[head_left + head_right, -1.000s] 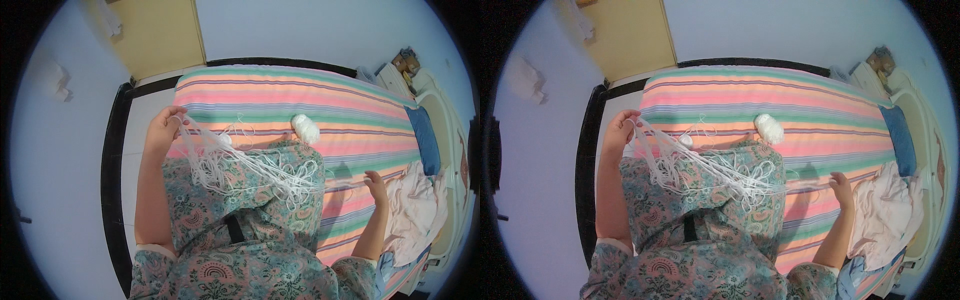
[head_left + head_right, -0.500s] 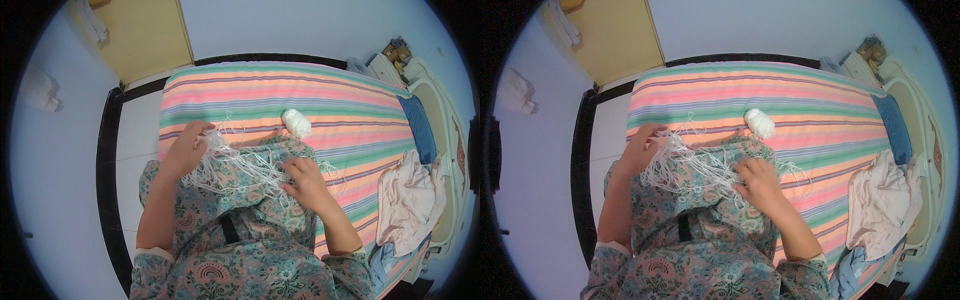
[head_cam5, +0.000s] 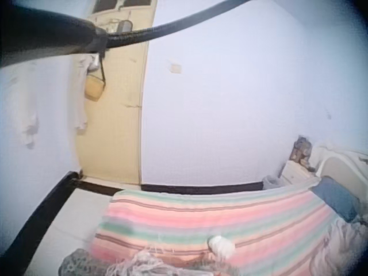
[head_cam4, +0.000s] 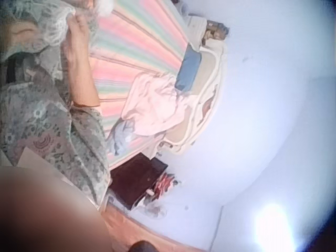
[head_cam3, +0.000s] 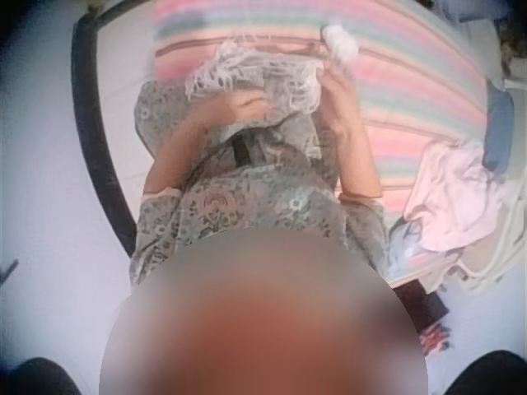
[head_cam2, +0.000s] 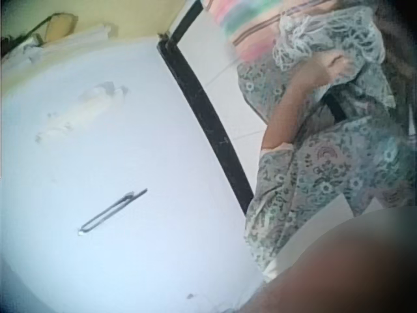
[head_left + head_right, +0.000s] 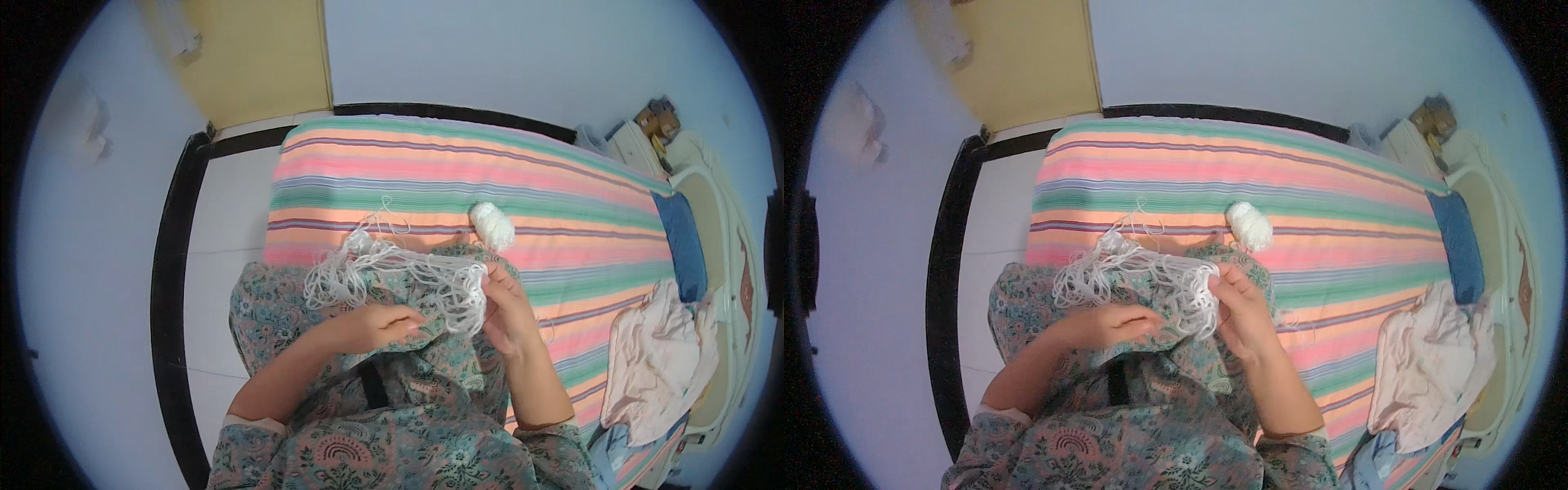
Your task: The person sits on a bed and untangles a long strand of white yarn by hand. They pull the yarn from a tangled mass, stretch it out, and then wind it into a neat ball.
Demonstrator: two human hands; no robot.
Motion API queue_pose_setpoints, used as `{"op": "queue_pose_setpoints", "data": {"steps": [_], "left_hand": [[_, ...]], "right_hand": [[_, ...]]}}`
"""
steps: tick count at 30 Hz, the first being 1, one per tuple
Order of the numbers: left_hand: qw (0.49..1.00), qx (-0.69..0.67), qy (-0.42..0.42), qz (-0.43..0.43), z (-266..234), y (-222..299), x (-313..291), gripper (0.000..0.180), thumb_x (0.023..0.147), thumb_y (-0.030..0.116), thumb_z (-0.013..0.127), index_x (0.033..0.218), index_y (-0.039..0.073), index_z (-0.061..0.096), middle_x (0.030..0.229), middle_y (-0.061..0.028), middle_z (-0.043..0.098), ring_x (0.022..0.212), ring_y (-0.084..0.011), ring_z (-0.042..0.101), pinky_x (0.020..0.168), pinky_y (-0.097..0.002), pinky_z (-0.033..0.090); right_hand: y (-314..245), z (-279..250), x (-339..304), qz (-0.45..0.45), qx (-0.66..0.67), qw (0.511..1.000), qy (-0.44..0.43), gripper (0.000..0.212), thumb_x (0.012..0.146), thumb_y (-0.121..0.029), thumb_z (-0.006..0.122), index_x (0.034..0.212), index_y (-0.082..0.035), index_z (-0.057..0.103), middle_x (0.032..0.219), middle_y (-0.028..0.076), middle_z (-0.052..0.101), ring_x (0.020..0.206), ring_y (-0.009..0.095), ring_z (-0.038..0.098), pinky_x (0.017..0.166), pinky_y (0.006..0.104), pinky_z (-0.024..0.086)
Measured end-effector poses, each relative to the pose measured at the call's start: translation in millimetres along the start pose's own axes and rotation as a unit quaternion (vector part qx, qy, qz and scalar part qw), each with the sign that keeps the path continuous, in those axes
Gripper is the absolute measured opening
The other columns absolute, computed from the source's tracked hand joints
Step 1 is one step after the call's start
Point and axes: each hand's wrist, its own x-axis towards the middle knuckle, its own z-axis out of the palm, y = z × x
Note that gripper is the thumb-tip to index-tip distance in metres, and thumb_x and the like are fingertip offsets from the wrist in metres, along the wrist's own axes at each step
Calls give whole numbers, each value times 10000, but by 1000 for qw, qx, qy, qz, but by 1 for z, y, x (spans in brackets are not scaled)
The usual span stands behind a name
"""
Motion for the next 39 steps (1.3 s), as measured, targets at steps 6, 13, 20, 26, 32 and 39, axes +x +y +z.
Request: {"op": "queue_pose_setpoints", "data": {"steps": [6, 13, 20, 26, 32, 39], "left_hand": [[940, -293, 115, 133, 18, 5, 26, 481, 954, 262, 367, 1360, 67, 197, 1205, -49, 447, 1082, -129, 436, 874, -312, 393], [830, -460, 223, 223, 2, 24, 27, 425, 912, 96, 423, 1324, 82, 318, 1195, -56, 464, 1112, -176, 447, 947, -364, 356], [795, -486, 323, 167, -16, 27, 15, 338, 919, 102, 409, 1252, 44, 429, 1099, -65, 546, 930, -121, 546, 782, -279, 465], [796, -434, 360, 219, -54, 42, -1, 359, 921, 100, 400, 1275, 40, 402, 1145, -99, 541, 929, -134, 562, 774, -281, 484], [846, -396, 271, 233, -63, 74, -4, 410, 909, 106, 417, 1308, 35, 351, 1186, -126, 517, 985, -167, 552, 841, -312, 461], [892, -274, 273, 233, -55, 83, 5, 454, 890, 117, 457, 1314, 13, 333, 1176, -138, 525, 1013, -160, 540, 869, -301, 442]], "right_hand": [[5, 25, 4, -37, -18, 995, -87, 215, 850, -75, 546, 1055, -31, 495, 996, 58, 586, 892, 123, 568, 779, 264, 460], [12, 21, 15, -40, -63, 995, -69, 168, 858, -115, 557, 1013, -68, 516, 966, 43, 594, 903, 115, 540, 820, 258, 407], [-7, 25, 25, -42, 1, 999, -26, 91, 870, -144, 537, 933, -80, 521, 884, 30, 579, 839, 132, 520, 779, 276, 400], [-42, 33, 58, -210, -74, 973, 57, 133, 852, -230, 570, 900, -111, 535, 905, 0, 547, 865, 128, 501, 808, 304, 389], [-14, 63, 60, -184, -228, 955, -38, 138, 875, -156, 537, 966, -54, 550, 902, 16, 561, 864, 111, 514, 794, 276, 408], [7, 72, 68, -155, -241, 951, -113, 152, 859, -128, 570, 974, -35, 534, 848, 17, 586, 749, 69, 535, 687, 210, 427]]}}
